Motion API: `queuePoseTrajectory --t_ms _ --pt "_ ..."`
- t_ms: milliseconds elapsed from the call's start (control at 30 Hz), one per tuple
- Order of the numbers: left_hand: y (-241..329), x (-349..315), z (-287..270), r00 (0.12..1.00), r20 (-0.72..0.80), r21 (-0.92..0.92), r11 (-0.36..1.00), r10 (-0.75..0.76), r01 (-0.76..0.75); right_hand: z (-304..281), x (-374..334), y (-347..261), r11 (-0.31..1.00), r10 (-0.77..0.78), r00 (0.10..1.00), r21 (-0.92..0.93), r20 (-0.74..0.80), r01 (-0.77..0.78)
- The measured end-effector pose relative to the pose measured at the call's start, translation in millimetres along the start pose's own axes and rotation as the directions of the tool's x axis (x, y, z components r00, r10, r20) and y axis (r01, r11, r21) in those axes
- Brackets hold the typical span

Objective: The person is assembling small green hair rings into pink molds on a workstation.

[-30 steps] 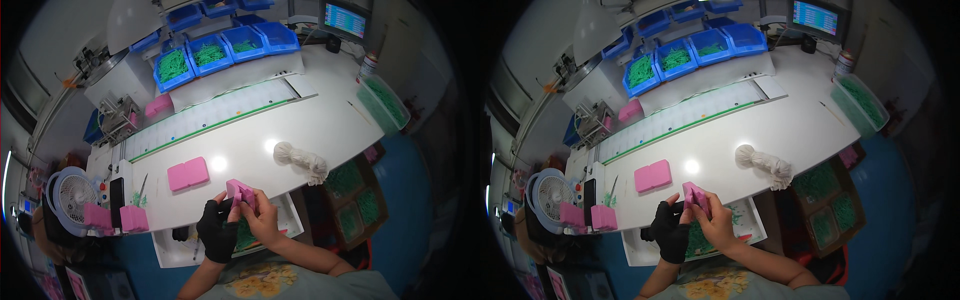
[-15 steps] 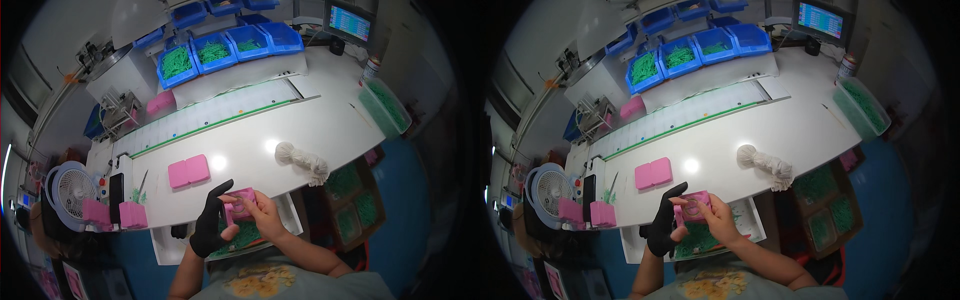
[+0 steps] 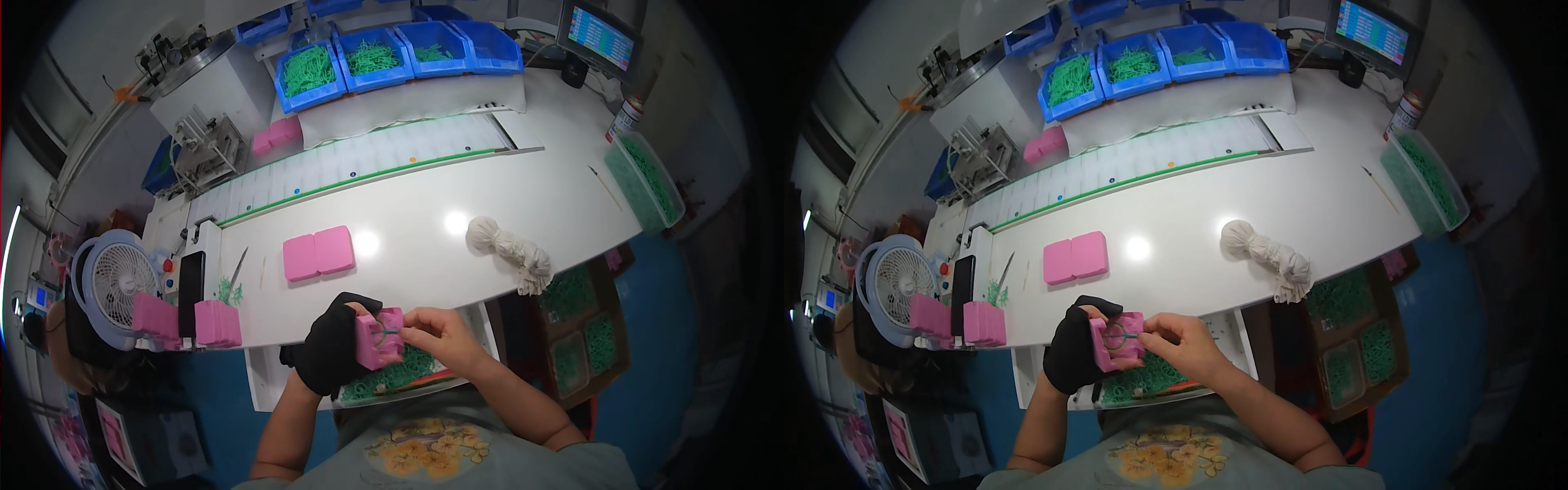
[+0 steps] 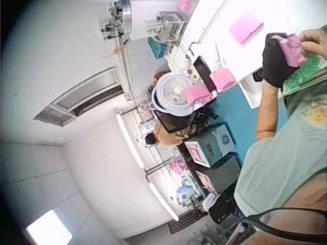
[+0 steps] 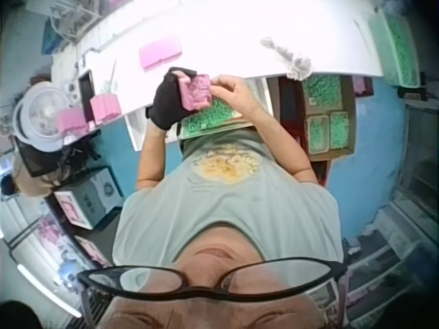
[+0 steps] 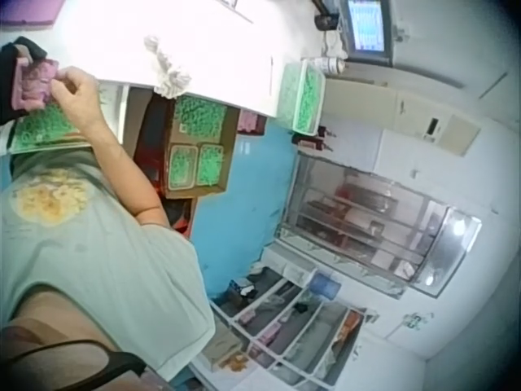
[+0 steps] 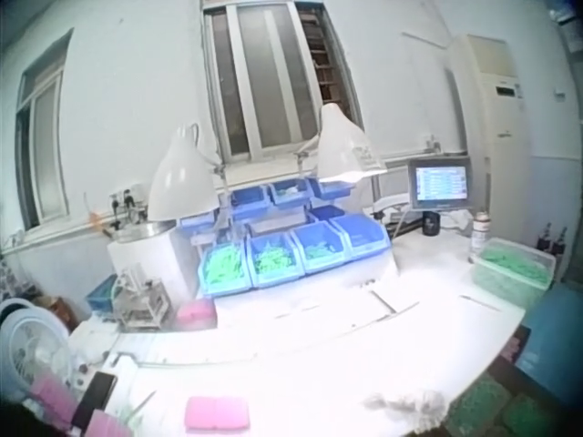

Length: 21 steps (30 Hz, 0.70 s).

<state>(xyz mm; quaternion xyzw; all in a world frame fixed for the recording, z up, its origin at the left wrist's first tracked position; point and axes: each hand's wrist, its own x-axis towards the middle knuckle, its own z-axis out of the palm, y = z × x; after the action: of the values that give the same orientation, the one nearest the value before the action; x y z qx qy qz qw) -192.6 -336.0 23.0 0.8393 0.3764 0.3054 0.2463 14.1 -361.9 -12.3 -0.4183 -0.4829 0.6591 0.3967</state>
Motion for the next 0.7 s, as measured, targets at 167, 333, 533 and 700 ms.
queuePoseTrajectory --t_ms 167,333,533,700 --pt "4.2 0.1 0.0 1.000 0.013 0.000 1.000 0.010 -0.010 -0.9 1.0 -0.5 0.998 0.021 1.000 0.055 0.003 -0.021" --pt "6.8 3.2 -1.0 1.000 -0.007 -0.073 0.997 0.022 -0.023 -0.1 -1.4 -5.0 0.998 0.037 0.998 0.055 0.055 -0.040" --pt "7.7 2.7 -7.4 0.996 0.056 -0.087 0.994 0.067 -0.062 -1.3 1.7 2.4 0.998 0.061 0.993 -0.031 0.101 -0.058" --pt "15.4 3.2 -9.0 0.993 0.078 -0.068 0.994 0.089 -0.084 12.3 2.6 6.0 0.958 -0.007 1.000 -0.287 -0.010 0.004"
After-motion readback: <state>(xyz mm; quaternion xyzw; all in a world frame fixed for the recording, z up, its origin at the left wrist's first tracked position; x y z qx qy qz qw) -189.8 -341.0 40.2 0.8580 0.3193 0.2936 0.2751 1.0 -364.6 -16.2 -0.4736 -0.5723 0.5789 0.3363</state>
